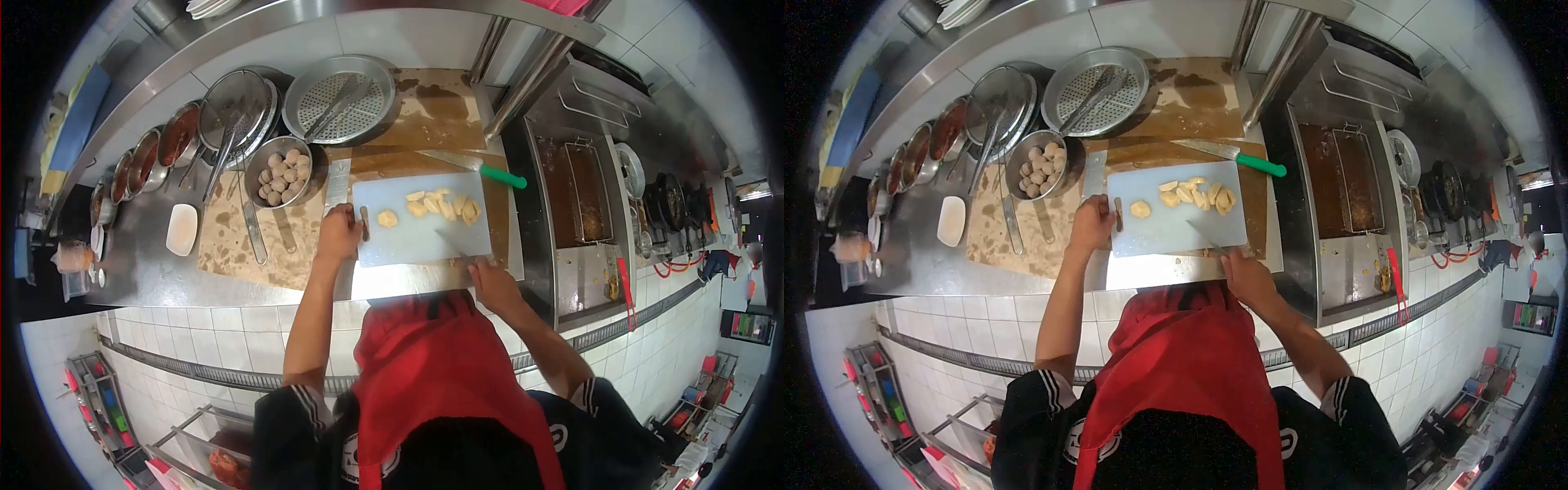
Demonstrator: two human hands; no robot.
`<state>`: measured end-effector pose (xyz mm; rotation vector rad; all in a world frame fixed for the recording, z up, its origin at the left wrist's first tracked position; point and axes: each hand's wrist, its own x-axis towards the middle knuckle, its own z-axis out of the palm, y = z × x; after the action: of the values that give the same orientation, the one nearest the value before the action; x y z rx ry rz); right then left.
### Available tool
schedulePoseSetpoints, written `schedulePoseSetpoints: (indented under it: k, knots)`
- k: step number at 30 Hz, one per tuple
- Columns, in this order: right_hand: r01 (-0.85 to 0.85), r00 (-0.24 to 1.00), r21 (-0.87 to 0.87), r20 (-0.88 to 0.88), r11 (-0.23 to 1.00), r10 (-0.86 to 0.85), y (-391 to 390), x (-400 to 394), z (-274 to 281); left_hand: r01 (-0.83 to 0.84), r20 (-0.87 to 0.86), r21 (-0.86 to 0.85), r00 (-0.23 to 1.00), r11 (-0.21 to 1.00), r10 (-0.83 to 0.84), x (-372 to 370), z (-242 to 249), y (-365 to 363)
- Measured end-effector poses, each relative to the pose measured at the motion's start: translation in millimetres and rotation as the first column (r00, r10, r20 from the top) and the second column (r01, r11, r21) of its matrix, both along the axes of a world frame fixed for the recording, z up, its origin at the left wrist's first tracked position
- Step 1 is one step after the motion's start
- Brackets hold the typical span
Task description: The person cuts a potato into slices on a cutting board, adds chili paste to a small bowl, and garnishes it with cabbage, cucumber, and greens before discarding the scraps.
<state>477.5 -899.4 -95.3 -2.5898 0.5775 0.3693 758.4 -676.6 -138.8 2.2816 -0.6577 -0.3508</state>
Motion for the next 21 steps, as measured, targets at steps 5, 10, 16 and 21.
schedulePoseSetpoints:
  k: [5, 10, 16, 21]
  knots:
    - [0.262, 0.932, 0.244, 0.186, 0.934, -0.31, -4, -27, -8, -0.055, 0.107, 0.276, 0.994, 0.96, 0.026, -8, -15, -19]
    - [0.324, 0.858, 0.277, 0.318, 0.905, -0.404, -22, -35, -3, -0.066, 0.095, 0.239, 0.994, 0.969, 0.045, -11, 5, -22]
    - [0.425, 0.794, 0.272, 0.347, 0.863, -0.5, -40, -47, 5, -0.007, -0.272, 0.177, 0.961, 0.984, 0.056, -10, 26, -3]
    - [0.424, 0.764, 0.23, 0.429, 0.876, -0.482, -44, -64, 0, -0.383, -0.704, -0.394, 0.71, 0.836, -0.006, -31, 19, -5]
